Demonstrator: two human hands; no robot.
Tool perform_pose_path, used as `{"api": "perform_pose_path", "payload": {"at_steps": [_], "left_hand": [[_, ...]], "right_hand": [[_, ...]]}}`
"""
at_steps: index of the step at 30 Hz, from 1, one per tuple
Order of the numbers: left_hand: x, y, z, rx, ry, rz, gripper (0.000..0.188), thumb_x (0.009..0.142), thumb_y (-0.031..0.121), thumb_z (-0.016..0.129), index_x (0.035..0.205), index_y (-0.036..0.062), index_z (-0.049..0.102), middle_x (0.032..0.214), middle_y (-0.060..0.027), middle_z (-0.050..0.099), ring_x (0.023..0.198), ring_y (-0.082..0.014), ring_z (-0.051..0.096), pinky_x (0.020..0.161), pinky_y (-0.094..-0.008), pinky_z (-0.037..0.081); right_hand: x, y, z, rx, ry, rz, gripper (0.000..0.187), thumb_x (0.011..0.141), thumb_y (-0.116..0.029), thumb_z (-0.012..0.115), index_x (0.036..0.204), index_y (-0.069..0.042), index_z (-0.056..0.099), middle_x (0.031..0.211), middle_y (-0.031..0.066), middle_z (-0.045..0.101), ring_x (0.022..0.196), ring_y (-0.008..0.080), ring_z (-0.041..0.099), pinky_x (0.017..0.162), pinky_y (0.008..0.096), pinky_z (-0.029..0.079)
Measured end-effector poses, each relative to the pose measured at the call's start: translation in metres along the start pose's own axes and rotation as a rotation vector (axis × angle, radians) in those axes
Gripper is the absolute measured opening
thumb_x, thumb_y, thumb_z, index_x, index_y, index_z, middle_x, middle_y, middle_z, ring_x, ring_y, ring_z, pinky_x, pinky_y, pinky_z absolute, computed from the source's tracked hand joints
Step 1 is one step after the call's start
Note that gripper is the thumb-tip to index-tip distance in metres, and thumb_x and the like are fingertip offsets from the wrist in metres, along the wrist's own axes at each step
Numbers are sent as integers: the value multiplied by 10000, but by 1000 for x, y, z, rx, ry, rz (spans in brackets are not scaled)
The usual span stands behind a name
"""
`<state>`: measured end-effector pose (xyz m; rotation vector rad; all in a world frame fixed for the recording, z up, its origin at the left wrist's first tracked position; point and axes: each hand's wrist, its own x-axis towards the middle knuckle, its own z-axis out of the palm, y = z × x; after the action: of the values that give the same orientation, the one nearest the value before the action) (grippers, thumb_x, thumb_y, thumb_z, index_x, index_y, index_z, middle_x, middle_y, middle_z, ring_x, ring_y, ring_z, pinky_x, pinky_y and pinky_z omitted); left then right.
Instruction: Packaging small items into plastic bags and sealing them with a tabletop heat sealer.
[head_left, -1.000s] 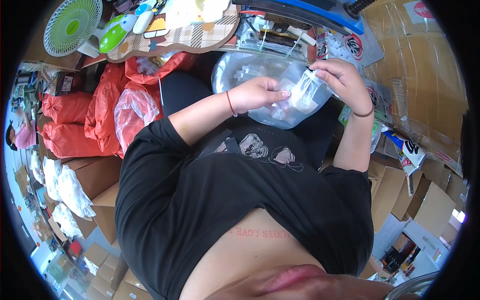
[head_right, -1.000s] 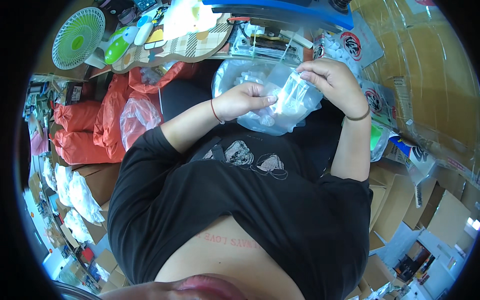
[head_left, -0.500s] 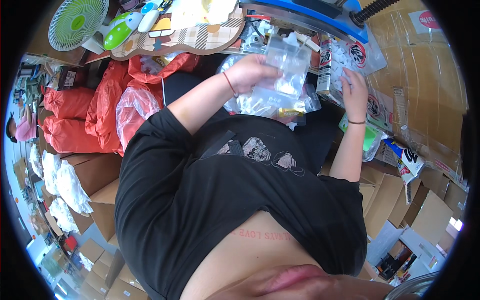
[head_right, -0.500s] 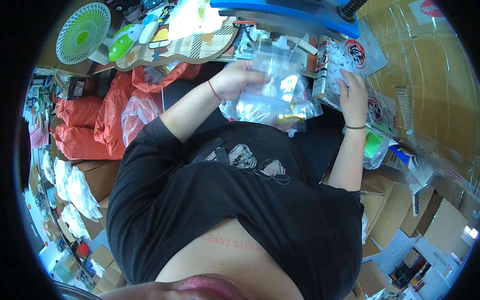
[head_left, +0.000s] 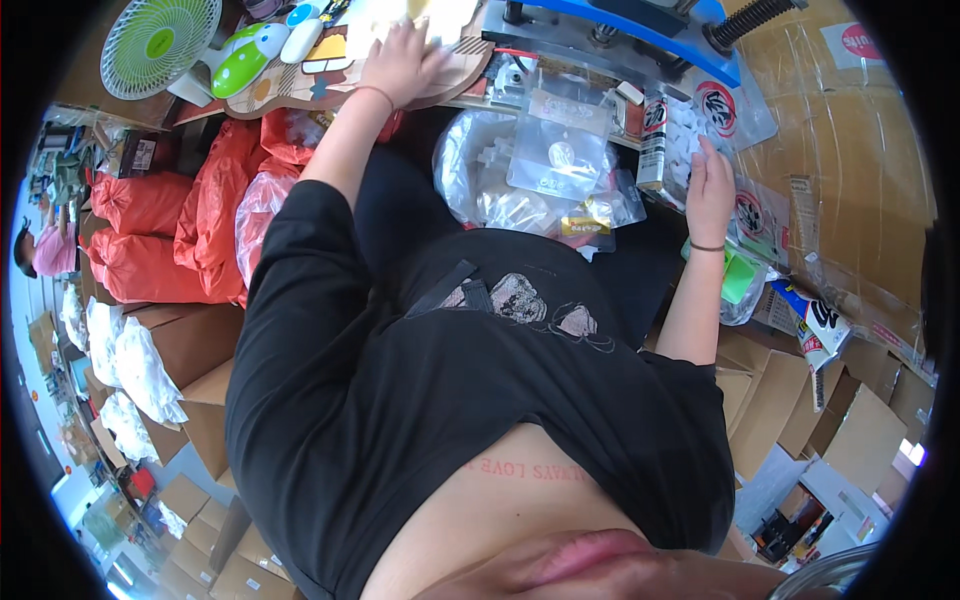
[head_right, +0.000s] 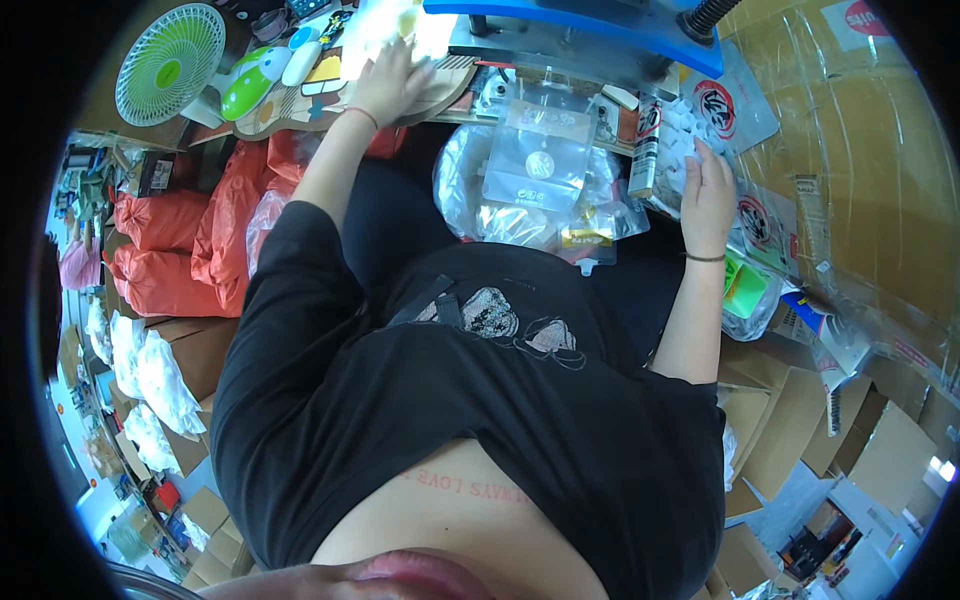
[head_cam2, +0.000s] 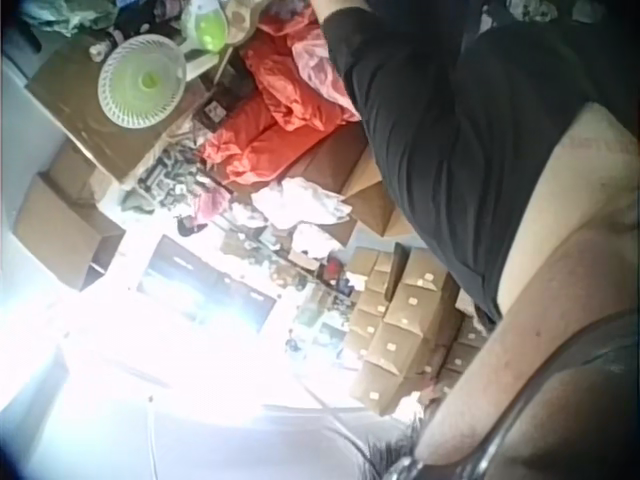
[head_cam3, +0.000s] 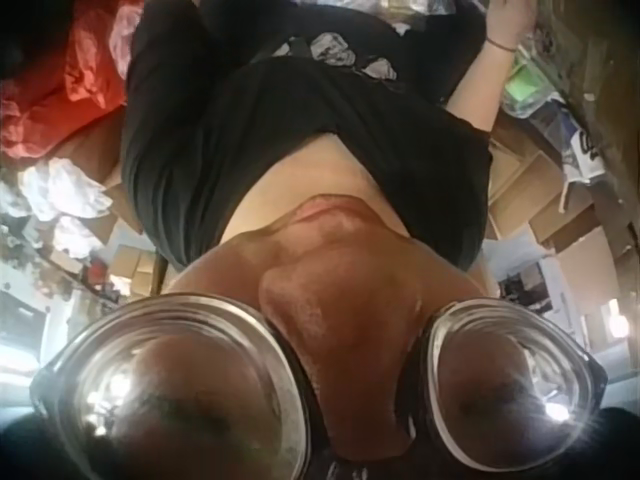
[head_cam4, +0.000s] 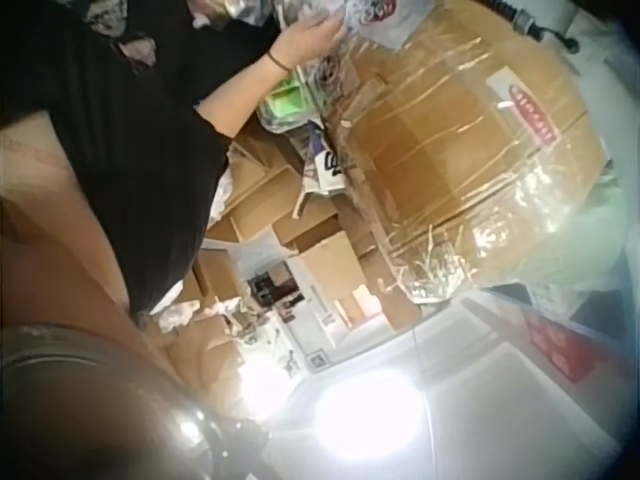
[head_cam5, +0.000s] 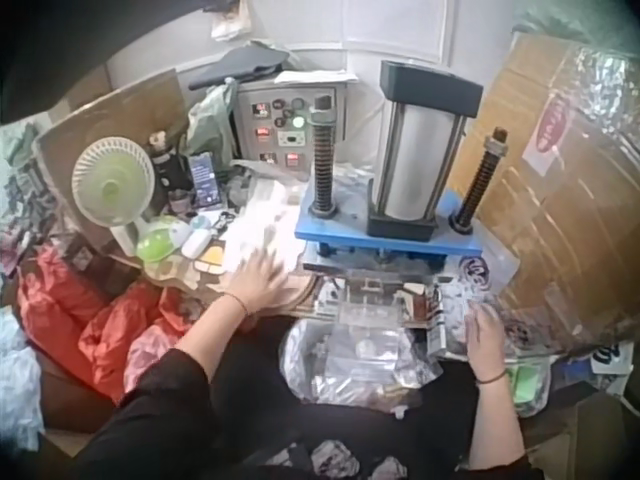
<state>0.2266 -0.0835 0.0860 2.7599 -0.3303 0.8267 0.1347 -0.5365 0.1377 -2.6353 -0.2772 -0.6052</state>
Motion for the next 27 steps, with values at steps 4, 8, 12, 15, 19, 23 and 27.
{"api": "perform_pose_path", "payload": {"at_steps": [4, 8, 12, 15, 19, 23, 27], "left_hand": [[-24, 27, -35, 64, -142, 391, 551, 840, 301, 722, 1322, 107, 537, 1223, -207, 601, 1136, -372, 583, 922, -432, 486], [-47, 12, -19, -482, -143, -105, 367, 867, 253, 713, 1183, 76, 653, 1021, -144, 683, 967, -274, 664, 842, -362, 521], [-39, 59, -50, -1190, -331, -495, 206, 896, 207, 703, 1011, 36, 714, 810, -44, 690, 776, -125, 654, 731, -267, 522], [-43, 89, -49, -1228, -419, -381, 210, 920, 208, 694, 980, 7, 711, 759, 15, 665, 711, -32, 584, 666, -204, 490], [-42, 117, -55, -1036, -552, -268, 207, 928, 201, 689, 985, 2, 710, 785, 22, 667, 712, -38, 580, 656, -203, 484], [-49, 133, -49, -1339, -565, -380, 206, 917, 218, 701, 969, 19, 721, 762, 10, 663, 694, -37, 565, 649, -214, 481], [-51, 146, -52, -1468, -698, -355, 217, 946, 187, 667, 1059, 2, 679, 817, 2, 676, 780, -59, 625, 739, -215, 505]], "right_hand": [[-8, -4, -7, 144, 130, 104, 250, 972, -169, 573, 1162, -9, 605, 970, 127, 611, 828, 233, 589, 803, 308, 476], [-2, -30, -9, 264, 117, 71, 206, 989, -172, 554, 1092, -1, 604, 957, 108, 618, 832, 202, 588, 798, 303, 477], [2, -81, 1, 330, -117, -207, 176, 995, -148, 548, 1056, 3, 615, 937, 69, 622, 830, 142, 571, 780, 278, 468], [15, -103, 0, 459, -146, -192, 164, 982, -138, 569, 1053, 3, 618, 918, 63, 623, 814, 130, 570, 760, 268, 462], [33, -113, -5, 755, -66, -17, 140, 958, -115, 597, 1036, -3, 628, 863, 33, 618, 772, 98, 554, 720, 253, 450], [25, -116, -24, 708, -278, 75, 150, 915, -124, 642, 1002, -2, 637, 789, 42, 624, 694, 93, 559, 658, 252, 449], [24, -108, -18, 438, -523, 12, 128, 921, -99, 618, 995, 2, 639, 751, -10, 590, 673, 51, 500, 652, 223, 425]]}}
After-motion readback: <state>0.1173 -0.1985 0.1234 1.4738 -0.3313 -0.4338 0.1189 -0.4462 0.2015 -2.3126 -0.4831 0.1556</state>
